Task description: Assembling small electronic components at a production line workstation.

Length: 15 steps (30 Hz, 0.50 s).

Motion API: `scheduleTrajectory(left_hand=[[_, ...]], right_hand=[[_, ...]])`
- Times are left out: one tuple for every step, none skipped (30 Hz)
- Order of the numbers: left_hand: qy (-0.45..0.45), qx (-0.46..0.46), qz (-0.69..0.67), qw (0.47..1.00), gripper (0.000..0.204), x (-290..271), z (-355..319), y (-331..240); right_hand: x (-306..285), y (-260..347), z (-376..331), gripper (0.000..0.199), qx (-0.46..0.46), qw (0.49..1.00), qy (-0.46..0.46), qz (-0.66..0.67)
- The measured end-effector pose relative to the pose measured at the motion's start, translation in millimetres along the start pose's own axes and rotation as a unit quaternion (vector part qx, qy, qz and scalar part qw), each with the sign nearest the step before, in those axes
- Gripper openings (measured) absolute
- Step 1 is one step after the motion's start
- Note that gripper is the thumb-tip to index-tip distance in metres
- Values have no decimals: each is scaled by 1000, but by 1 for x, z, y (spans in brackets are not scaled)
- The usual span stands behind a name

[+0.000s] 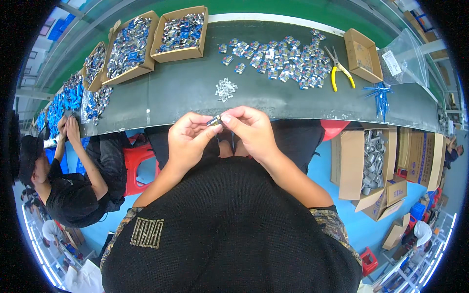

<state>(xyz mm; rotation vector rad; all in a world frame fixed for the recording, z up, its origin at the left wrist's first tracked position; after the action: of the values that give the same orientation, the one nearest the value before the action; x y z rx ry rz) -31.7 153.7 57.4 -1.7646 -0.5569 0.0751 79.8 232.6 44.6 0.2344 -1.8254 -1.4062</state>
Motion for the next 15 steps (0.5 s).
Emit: scheduleTrajectory(left_hand=[[0,0,0,1000,18,0,0,-1],[2,-7,7,1000,19,-1,0,-1],[3,-14,14,1000,20,-1,0,0],[3,-15,14,1000,20,-3,0,0],[3,-20,17,1000,20,-4,0,2],[3,-25,20,999,21,-5,0,3],[2,-25,20,999,21,-5,0,3],[11,-33,-1,999,21,-3,1,6],[19,-41,-22,999,20,-1,2,8],[20,-40,-22,999,20,0,3,7],[22,-35,-16,999,20,3,2,6],[25,-30,-11,999,20,5,2,5],[25,-30,-10,999,20,6,1,4],[23,-34,-16,999,20,5,2,5],[21,-39,-21,999,19,3,2,6]], right_hand=[[-1,0,0,14,0,1000,-1,-5],[-1,-1,0,14,1,1000,-1,-4],[-1,0,0,13,-7,999,9,-31],[-1,2,0,12,-15,998,19,-58],[-4,1,1,12,-15,998,19,-57],[-5,0,2,13,-17,996,34,-76],[-5,-1,2,15,-19,994,49,-94],[-6,-1,3,15,-19,994,49,-94],[-7,0,4,15,-28,994,46,-94],[-8,2,5,15,-37,994,43,-94],[-8,2,4,15,-38,994,43,-93],[-9,1,4,15,-32,995,39,-89],[-10,1,4,16,-27,995,34,-86],[-8,2,4,16,-25,995,34,-85],[-6,4,4,14,-7,997,31,-72]])
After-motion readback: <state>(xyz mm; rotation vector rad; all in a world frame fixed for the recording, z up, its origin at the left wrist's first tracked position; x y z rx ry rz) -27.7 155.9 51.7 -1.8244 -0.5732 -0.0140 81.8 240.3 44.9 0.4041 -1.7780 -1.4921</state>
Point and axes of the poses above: each hand's wrist, its own z-axis towards the middle knuckle, its own x-axis out of the palm, y = z × x, the point moved 9 cm from there along z, towards the middle knuckle, and after that the axes turned 10 degrees about -x, right-handed, at the moved point
